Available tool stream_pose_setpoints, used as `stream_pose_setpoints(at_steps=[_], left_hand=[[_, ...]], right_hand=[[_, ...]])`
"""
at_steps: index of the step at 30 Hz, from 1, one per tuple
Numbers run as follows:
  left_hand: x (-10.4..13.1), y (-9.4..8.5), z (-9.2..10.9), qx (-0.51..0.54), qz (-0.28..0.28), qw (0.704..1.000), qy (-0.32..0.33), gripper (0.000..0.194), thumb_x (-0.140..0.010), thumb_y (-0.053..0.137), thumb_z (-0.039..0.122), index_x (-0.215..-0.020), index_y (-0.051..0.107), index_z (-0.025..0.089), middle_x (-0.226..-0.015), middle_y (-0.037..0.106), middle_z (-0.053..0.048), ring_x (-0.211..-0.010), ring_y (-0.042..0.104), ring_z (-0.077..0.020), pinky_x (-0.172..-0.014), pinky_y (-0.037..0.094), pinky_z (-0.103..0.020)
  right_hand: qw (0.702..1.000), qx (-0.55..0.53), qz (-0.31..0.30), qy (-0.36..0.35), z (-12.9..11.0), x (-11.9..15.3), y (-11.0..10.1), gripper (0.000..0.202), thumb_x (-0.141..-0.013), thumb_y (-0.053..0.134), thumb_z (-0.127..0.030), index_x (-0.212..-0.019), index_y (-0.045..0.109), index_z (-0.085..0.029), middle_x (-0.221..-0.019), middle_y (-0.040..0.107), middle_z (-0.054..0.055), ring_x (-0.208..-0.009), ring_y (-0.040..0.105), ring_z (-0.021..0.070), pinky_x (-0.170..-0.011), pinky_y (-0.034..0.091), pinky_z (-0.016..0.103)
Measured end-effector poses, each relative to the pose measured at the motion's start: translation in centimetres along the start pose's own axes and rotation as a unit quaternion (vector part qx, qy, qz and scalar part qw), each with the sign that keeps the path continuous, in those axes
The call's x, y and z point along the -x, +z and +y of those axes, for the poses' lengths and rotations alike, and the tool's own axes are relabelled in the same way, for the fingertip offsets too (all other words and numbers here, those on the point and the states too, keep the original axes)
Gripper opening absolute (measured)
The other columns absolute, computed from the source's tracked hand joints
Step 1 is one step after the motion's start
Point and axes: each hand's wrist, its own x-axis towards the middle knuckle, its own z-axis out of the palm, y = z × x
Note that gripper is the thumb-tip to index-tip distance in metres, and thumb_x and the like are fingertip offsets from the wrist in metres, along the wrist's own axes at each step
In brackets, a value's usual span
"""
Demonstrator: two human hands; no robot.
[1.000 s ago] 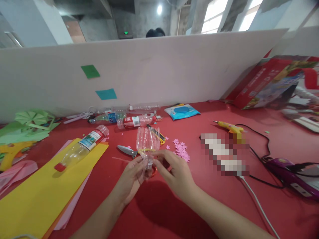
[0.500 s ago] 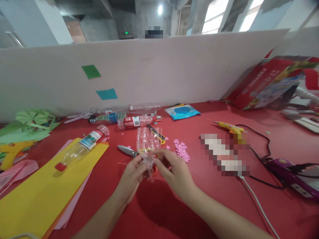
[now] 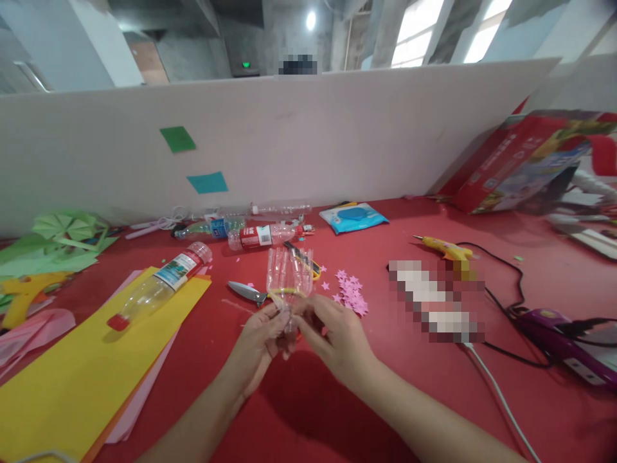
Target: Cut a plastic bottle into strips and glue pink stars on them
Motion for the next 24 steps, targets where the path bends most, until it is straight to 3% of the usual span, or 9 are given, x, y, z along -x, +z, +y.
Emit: stream_pose_setpoints(at_steps=[7, 15, 18, 24], left_hand=[[-0.01, -0.17, 0.04, 0.028, -0.004, 1.0, -0.011, 0.022, -0.073, 0.067, 0.032, -0.078, 0.061, 0.012, -0.056, 0.055, 0.002, -0.045, 0.047, -0.0058, -0.04, 0.035, -0.016], [-0.13, -0.17, -0.01, 0.029, -0.026, 0.999, -0.005, 0.03, -0.07, 0.07, 0.027, -0.096, 0.063, 0.013, -0.073, 0.06, -0.002, -0.057, 0.051, -0.0078, -0.051, 0.041, -0.02], [-0.09, -0.25, -0.11, 0.031, -0.024, 0.999, -0.005, 0.027, -0.069, 0.071, 0.025, -0.091, 0.064, 0.013, -0.072, 0.06, -0.002, -0.058, 0.052, -0.0083, -0.053, 0.042, -0.02], [0.05, -0.25, 0.24, 0.032, -0.013, 0.999, -0.003, 0.018, -0.072, 0.068, 0.025, -0.082, 0.065, 0.011, -0.067, 0.058, -0.002, -0.056, 0.052, -0.0083, -0.05, 0.04, -0.019]], right_hand=[[1.0, -0.01, 0.001, -0.025, 0.28, 0.15, 0.48, 0.013, -0.086, 0.047, -0.013, -0.08, 0.058, -0.018, -0.064, 0.061, 0.0, -0.056, 0.056, 0.0106, -0.054, 0.042, 0.02], [0.999, -0.005, 0.011, -0.039, 0.13, 0.32, 0.41, 0.012, -0.087, 0.046, -0.015, -0.083, 0.058, -0.018, -0.073, 0.065, 0.003, -0.061, 0.057, 0.0113, -0.056, 0.045, 0.021], [0.999, 0.0, 0.006, -0.047, 0.18, 0.32, 0.35, 0.011, -0.085, 0.049, -0.015, -0.089, 0.058, -0.018, -0.081, 0.065, 0.004, -0.064, 0.057, 0.0112, -0.057, 0.045, 0.021], [0.999, 0.005, 0.031, -0.016, 0.06, 0.15, -0.22, 0.014, -0.085, 0.05, -0.015, -0.095, 0.059, -0.018, -0.074, 0.061, 0.001, -0.058, 0.053, 0.0097, -0.053, 0.042, 0.02]])
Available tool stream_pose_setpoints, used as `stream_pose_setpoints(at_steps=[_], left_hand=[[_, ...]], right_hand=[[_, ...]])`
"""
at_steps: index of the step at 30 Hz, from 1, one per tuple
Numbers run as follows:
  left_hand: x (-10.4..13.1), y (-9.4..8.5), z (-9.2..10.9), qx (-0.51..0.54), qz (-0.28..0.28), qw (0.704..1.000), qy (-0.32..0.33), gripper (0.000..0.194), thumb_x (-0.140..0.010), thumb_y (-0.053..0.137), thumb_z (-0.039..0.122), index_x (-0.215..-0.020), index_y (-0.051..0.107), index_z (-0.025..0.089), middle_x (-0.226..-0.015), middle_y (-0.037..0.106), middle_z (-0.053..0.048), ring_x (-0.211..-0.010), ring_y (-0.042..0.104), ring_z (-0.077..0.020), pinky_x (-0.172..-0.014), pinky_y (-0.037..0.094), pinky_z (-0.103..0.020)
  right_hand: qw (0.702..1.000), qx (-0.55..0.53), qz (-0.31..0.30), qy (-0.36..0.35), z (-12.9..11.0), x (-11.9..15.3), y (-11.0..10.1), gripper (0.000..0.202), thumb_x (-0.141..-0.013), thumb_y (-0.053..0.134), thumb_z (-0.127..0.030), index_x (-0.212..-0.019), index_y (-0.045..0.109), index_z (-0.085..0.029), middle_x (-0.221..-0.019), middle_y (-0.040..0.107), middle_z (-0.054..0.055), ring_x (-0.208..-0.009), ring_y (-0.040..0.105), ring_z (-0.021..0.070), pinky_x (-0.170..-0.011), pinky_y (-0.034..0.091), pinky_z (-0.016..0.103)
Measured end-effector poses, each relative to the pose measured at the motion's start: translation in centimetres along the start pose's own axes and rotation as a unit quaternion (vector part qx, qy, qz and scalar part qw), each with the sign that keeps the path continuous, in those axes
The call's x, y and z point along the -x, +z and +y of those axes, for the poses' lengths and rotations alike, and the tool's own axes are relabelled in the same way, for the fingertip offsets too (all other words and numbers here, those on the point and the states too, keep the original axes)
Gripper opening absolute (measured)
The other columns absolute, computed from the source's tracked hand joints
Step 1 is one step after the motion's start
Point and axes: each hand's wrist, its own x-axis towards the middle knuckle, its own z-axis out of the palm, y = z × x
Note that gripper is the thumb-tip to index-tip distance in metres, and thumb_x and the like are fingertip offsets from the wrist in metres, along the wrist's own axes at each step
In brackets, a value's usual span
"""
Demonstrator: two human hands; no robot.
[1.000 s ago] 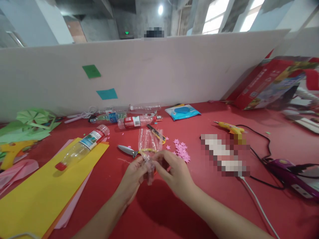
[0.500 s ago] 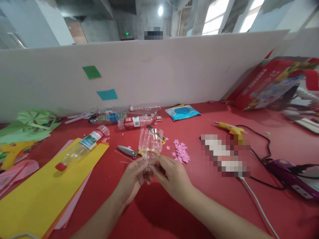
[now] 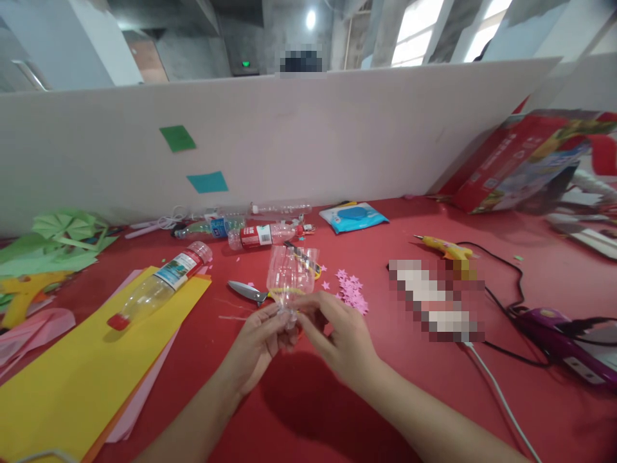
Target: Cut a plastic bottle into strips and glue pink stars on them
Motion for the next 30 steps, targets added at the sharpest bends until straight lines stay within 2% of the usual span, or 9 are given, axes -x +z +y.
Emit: stream_pose_setpoints(at_steps=[5, 14, 17, 21, 26, 30], left_hand=[[-0.13, 0.15, 0.09, -0.01, 0.012, 1.0, 0.012, 0.019, -0.07, 0.07, 0.025, -0.082, 0.064, 0.012, -0.066, 0.06, -0.001, -0.055, 0.053, -0.0078, -0.049, 0.04, -0.019], [-0.36, -0.12, -0.48, -0.123, 0.04, 0.99, 0.049, 0.026, -0.073, 0.066, 0.029, -0.093, 0.062, 0.014, -0.061, 0.059, 0.0, -0.053, 0.052, -0.0093, -0.049, 0.042, -0.021], [-0.34, 0.04, -0.29, -0.099, 0.036, 0.994, 0.037, 0.023, -0.072, 0.067, 0.031, -0.088, 0.062, 0.013, -0.061, 0.058, 0.0, -0.053, 0.051, -0.0086, -0.047, 0.04, -0.02], [-0.24, 0.17, -0.14, -0.079, 0.025, 0.996, 0.032, 0.021, -0.072, 0.068, 0.033, -0.081, 0.062, 0.014, -0.06, 0.057, 0.001, -0.052, 0.052, -0.0085, -0.045, 0.041, -0.02], [-0.17, 0.14, -0.15, -0.088, 0.024, 0.995, 0.029, 0.02, -0.072, 0.067, 0.032, -0.079, 0.062, 0.014, -0.059, 0.056, 0.001, -0.05, 0.052, -0.0088, -0.045, 0.042, -0.02], [-0.25, 0.2, -0.18, -0.108, 0.03, 0.993, 0.032, 0.023, -0.072, 0.067, 0.032, -0.086, 0.064, 0.014, -0.06, 0.057, 0.001, -0.049, 0.051, -0.0092, -0.044, 0.042, -0.021]], right_hand=[[0.999, 0.003, 0.002, 0.038, 0.07, -0.06, -0.1, 0.015, -0.086, 0.05, -0.018, -0.098, 0.06, -0.021, -0.071, 0.061, -0.001, -0.057, 0.053, 0.0101, -0.053, 0.041, 0.02], [0.992, -0.046, 0.007, 0.119, 0.02, -0.25, 0.08, 0.014, -0.084, 0.052, -0.019, -0.095, 0.06, -0.019, -0.064, 0.059, -0.002, -0.053, 0.051, 0.0096, -0.047, 0.038, 0.019], [0.991, -0.062, 0.013, 0.116, -0.05, -0.35, 0.09, 0.013, -0.083, 0.051, -0.017, -0.092, 0.06, -0.019, -0.065, 0.06, -0.002, -0.053, 0.052, 0.0094, -0.048, 0.039, 0.019], [0.991, -0.086, -0.009, 0.106, -0.18, -0.28, 0.14, 0.013, -0.082, 0.051, -0.015, -0.091, 0.06, -0.02, -0.066, 0.062, -0.002, -0.055, 0.055, 0.0096, -0.05, 0.041, 0.019], [0.988, -0.082, -0.001, 0.129, -0.15, -0.16, 0.25, 0.008, -0.083, 0.051, -0.018, -0.086, 0.058, -0.019, -0.065, 0.062, -0.001, -0.055, 0.055, 0.0101, -0.051, 0.042, 0.02], [0.989, -0.064, 0.008, 0.135, -0.15, -0.29, 0.21, 0.009, -0.082, 0.051, -0.017, -0.088, 0.058, -0.019, -0.067, 0.062, -0.001, -0.056, 0.055, 0.0105, -0.05, 0.041, 0.021]])
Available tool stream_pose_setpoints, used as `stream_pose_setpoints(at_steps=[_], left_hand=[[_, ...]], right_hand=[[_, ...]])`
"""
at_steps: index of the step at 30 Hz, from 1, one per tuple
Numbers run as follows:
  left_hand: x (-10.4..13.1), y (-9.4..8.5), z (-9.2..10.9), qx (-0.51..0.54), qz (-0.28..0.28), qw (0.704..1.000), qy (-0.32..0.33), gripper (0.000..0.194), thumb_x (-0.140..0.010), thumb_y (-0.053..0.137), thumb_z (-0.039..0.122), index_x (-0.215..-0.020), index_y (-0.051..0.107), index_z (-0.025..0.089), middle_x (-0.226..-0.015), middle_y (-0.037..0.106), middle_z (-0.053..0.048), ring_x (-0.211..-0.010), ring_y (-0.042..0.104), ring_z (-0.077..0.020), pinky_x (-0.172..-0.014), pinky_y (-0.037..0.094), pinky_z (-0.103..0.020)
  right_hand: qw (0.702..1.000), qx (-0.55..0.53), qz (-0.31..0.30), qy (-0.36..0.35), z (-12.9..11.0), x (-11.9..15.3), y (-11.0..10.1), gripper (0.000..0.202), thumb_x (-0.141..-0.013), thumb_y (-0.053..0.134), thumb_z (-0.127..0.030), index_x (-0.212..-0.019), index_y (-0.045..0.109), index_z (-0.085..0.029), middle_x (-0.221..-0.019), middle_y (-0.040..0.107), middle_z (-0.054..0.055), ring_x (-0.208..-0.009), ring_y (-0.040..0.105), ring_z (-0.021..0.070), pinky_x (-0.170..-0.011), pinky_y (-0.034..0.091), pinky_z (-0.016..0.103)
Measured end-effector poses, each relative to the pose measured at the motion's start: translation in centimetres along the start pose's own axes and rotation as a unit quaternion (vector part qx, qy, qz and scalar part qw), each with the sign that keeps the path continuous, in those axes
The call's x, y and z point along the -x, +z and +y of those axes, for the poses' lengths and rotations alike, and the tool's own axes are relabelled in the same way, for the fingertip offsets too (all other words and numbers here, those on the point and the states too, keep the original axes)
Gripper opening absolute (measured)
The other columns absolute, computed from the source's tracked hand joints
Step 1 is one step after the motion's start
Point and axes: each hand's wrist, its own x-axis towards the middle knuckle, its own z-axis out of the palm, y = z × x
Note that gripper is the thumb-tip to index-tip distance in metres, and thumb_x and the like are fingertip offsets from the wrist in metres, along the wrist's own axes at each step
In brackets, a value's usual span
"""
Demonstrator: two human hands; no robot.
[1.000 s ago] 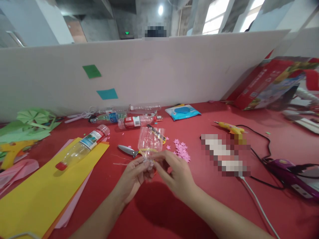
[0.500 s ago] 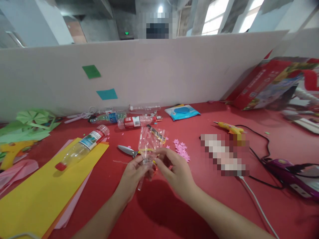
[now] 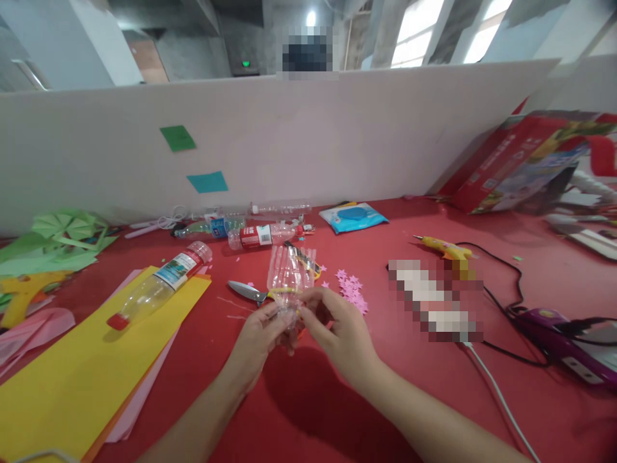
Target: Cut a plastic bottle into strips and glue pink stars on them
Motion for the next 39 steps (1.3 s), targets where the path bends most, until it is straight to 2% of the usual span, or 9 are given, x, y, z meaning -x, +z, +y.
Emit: stream_pose_setpoints(at_steps=[7, 13, 17, 20, 26, 31, 39], left_hand=[[-0.12, -0.03, -0.25, -0.029, -0.003, 0.999, 0.013, 0.026, -0.073, 0.065, 0.032, -0.092, 0.063, 0.014, -0.058, 0.057, 0.002, -0.049, 0.051, -0.0099, -0.045, 0.043, -0.022], [-0.01, -0.05, -0.31, -0.042, -0.003, 0.999, 0.005, 0.025, -0.074, 0.063, 0.035, -0.088, 0.062, 0.014, -0.056, 0.057, 0.002, -0.046, 0.051, -0.01, -0.044, 0.042, -0.022], [0.04, -0.05, -0.37, -0.053, -0.006, 0.999, 0.003, 0.024, -0.073, 0.063, 0.038, -0.076, 0.059, 0.014, -0.049, 0.054, 0.002, -0.042, 0.05, -0.0102, -0.041, 0.04, -0.022], [0.14, -0.06, -0.32, -0.025, -0.01, 1.0, -0.01, 0.024, -0.074, 0.062, 0.039, -0.072, 0.057, 0.015, -0.048, 0.053, 0.003, -0.04, 0.049, -0.0102, -0.039, 0.038, -0.021], [0.32, -0.34, -0.44, 0.037, -0.037, 0.999, -0.016, 0.019, -0.079, 0.057, 0.033, -0.074, 0.058, 0.015, -0.05, 0.053, 0.002, -0.042, 0.049, -0.0095, -0.04, 0.037, -0.02], [0.37, -0.36, -0.44, 0.051, -0.049, 0.997, -0.021, 0.018, -0.079, 0.057, 0.031, -0.072, 0.058, 0.015, -0.053, 0.053, 0.001, -0.044, 0.049, -0.0096, -0.041, 0.037, -0.02], [0.38, -0.08, -0.03, 0.11, -0.039, 0.993, -0.017, 0.019, -0.07, 0.068, 0.027, -0.081, 0.061, 0.014, -0.066, 0.053, 0.001, -0.054, 0.047, -0.0078, -0.049, 0.038, -0.019]], right_hand=[[1.0, -0.029, -0.004, 0.012, -0.11, -0.01, -0.08, 0.01, -0.082, 0.052, -0.017, -0.09, 0.058, -0.019, -0.064, 0.059, -0.003, -0.052, 0.053, 0.0093, -0.047, 0.04, 0.019], [0.998, -0.051, -0.028, 0.005, -0.36, 0.05, -0.08, 0.007, -0.081, 0.051, -0.013, -0.081, 0.055, -0.019, -0.063, 0.059, -0.003, -0.053, 0.054, 0.0086, -0.049, 0.041, 0.018], [0.999, 0.002, -0.04, -0.03, -0.43, 0.05, -0.12, 0.01, -0.082, 0.051, -0.013, -0.076, 0.056, -0.019, -0.061, 0.056, -0.003, -0.052, 0.051, 0.0086, -0.048, 0.038, 0.018], [0.995, 0.042, -0.033, -0.088, -0.19, 0.13, -0.17, 0.012, -0.083, 0.05, -0.014, -0.077, 0.059, -0.019, -0.065, 0.056, -0.001, -0.057, 0.051, 0.01, -0.052, 0.039, 0.02], [0.985, 0.037, -0.04, -0.166, 0.23, 0.21, -0.2, 0.018, -0.085, 0.046, -0.013, -0.087, 0.062, -0.019, -0.072, 0.061, 0.002, -0.061, 0.055, 0.0114, -0.054, 0.043, 0.021], [0.985, 0.041, -0.045, -0.161, 0.2, 0.29, -0.04, 0.017, -0.085, 0.045, -0.014, -0.082, 0.06, -0.018, -0.071, 0.062, 0.003, -0.061, 0.057, 0.0121, -0.054, 0.044, 0.021], [0.982, 0.068, -0.039, -0.17, 0.27, 0.35, 0.07, 0.016, -0.086, 0.045, -0.014, -0.09, 0.06, -0.018, -0.073, 0.063, 0.004, -0.061, 0.057, 0.0121, -0.055, 0.045, 0.022]])
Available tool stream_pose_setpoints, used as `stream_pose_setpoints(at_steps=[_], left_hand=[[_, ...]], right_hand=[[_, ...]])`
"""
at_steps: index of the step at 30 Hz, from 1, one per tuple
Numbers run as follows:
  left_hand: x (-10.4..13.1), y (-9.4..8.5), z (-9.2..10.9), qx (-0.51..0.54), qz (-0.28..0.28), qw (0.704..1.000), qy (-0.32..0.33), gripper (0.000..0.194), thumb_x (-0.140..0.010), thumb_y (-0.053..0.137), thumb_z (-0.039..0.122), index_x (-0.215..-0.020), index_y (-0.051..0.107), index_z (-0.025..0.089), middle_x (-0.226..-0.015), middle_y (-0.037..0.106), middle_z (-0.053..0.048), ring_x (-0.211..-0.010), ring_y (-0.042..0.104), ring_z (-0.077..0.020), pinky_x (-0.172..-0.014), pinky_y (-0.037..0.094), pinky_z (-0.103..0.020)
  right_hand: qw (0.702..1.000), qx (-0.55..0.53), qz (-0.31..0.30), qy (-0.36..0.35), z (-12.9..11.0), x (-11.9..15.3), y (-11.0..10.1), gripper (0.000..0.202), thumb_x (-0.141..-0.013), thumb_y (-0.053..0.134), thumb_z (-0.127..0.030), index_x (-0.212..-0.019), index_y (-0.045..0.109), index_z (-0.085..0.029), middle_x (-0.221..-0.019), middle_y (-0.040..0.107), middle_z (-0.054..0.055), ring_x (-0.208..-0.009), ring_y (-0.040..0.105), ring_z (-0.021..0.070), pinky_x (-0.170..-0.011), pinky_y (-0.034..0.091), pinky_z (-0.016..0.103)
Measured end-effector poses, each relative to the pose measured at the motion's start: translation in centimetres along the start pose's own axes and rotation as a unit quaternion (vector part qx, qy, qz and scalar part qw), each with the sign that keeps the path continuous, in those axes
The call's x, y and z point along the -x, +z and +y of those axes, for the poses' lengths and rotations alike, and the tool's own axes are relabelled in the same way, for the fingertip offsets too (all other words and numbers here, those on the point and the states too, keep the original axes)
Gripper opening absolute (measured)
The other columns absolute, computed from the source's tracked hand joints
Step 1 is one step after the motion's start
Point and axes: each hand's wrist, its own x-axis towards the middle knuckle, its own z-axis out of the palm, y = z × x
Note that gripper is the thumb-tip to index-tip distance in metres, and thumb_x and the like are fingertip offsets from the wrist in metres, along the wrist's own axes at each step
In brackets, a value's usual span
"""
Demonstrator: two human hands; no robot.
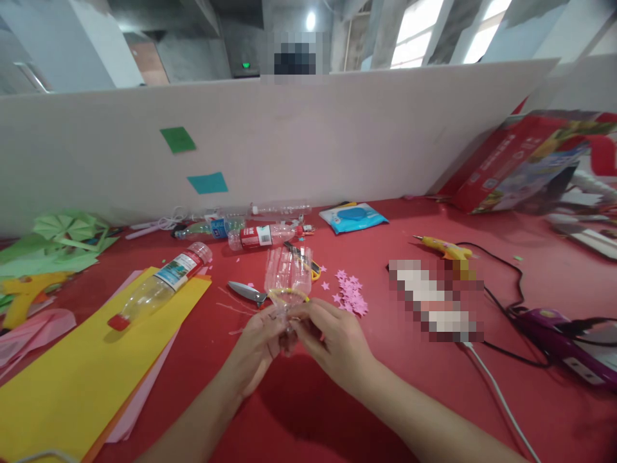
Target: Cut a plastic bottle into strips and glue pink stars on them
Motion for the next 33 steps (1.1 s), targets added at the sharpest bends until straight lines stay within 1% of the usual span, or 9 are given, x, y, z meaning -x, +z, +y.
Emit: stream_pose_setpoints(at_steps=[3, 6, 11, 14, 19, 25, 29, 33], left_hand=[[-0.03, 0.01, 0.01, 0.004, 0.008, 1.0, -0.004, 0.017, -0.071, 0.068, 0.027, -0.079, 0.062, 0.013, -0.063, 0.051, 0.001, -0.054, 0.045, -0.0073, -0.048, 0.036, -0.019], [0.02, 0.14, 0.16, -0.005, 0.004, 1.0, 0.002, 0.016, -0.073, 0.066, 0.028, -0.077, 0.063, 0.013, -0.059, 0.052, 0.001, -0.051, 0.043, -0.0066, -0.048, 0.035, -0.019], [0.04, 0.18, 0.26, -0.05, 0.002, 0.999, 0.003, 0.014, -0.076, 0.062, 0.028, -0.081, 0.063, 0.014, -0.059, 0.055, 0.0, -0.049, 0.045, -0.0071, -0.046, 0.034, -0.019], [-0.12, 0.0, 0.04, -0.079, 0.004, 0.997, 0.011, 0.016, -0.076, 0.062, 0.028, -0.086, 0.064, 0.015, -0.062, 0.057, 0.001, -0.047, 0.045, -0.007, -0.046, 0.035, -0.02], [-0.4, -0.25, -0.36, -0.126, 0.016, 0.992, 0.028, 0.019, -0.075, 0.063, 0.029, -0.089, 0.063, 0.016, -0.059, 0.055, 0.003, -0.048, 0.046, -0.0079, -0.047, 0.036, -0.021], [-0.37, -0.19, -0.35, -0.157, 0.025, 0.987, 0.027, 0.015, -0.075, 0.063, 0.029, -0.083, 0.062, 0.016, -0.063, 0.059, 0.002, -0.048, 0.046, -0.0077, -0.051, 0.037, -0.023], [-0.41, -0.25, -0.46, -0.156, 0.035, 0.987, 0.018, 0.019, -0.074, 0.063, 0.031, -0.084, 0.061, 0.016, -0.06, 0.057, 0.003, -0.047, 0.046, -0.008, -0.048, 0.036, -0.022], [-0.53, -0.53, -0.67, -0.143, 0.016, 0.989, 0.021, 0.018, -0.076, 0.06, 0.031, -0.085, 0.06, 0.015, -0.061, 0.056, 0.002, -0.047, 0.046, -0.0073, -0.046, 0.036, -0.021]], right_hand=[[1.0, 0.006, 0.002, 0.011, -0.11, -0.13, -0.34, 0.016, -0.086, 0.047, -0.016, -0.094, 0.061, -0.019, -0.071, 0.061, 0.003, -0.058, 0.055, 0.0118, -0.054, 0.043, 0.022], [0.999, 0.003, 0.023, 0.042, -0.18, -0.28, -0.72, 0.015, -0.087, 0.048, -0.019, -0.095, 0.061, -0.02, -0.071, 0.061, 0.001, -0.059, 0.054, 0.0118, -0.054, 0.043, 0.022], [0.995, -0.006, 0.037, 0.097, -0.11, -0.39, -0.86, 0.016, -0.087, 0.049, -0.021, -0.097, 0.062, -0.021, -0.077, 0.065, 0.002, -0.061, 0.056, 0.0117, -0.055, 0.043, 0.022], [0.99, -0.023, 0.034, 0.132, -0.1, -0.45, -0.71, 0.015, -0.086, 0.051, -0.021, -0.097, 0.062, -0.02, -0.073, 0.064, 0.001, -0.059, 0.055, 0.0113, -0.053, 0.042, 0.021], [0.977, -0.098, 0.036, 0.188, -0.31, -0.65, -0.44, 0.013, -0.084, 0.052, -0.022, -0.094, 0.06, -0.02, -0.061, 0.056, -0.004, -0.051, 0.051, 0.0097, -0.048, 0.04, 0.02], [0.942, -0.226, 0.039, 0.244, -0.4, -0.85, -0.21, 0.013, -0.082, 0.055, -0.025, -0.093, 0.058, -0.02, -0.062, 0.051, -0.005, -0.048, 0.048, 0.0084, -0.047, 0.041, 0.02], [0.93, -0.261, 0.042, 0.255, -0.39, -0.93, -0.22, 0.014, -0.08, 0.057, -0.026, -0.093, 0.058, -0.02, -0.062, 0.051, -0.006, -0.048, 0.048, 0.008, -0.046, 0.04, 0.02], [0.927, -0.27, 0.041, 0.255, -0.7, -0.96, -0.46, 0.01, -0.08, 0.056, -0.026, -0.088, 0.056, -0.02, -0.06, 0.05, -0.006, -0.048, 0.047, 0.0079, -0.047, 0.04, 0.02]])
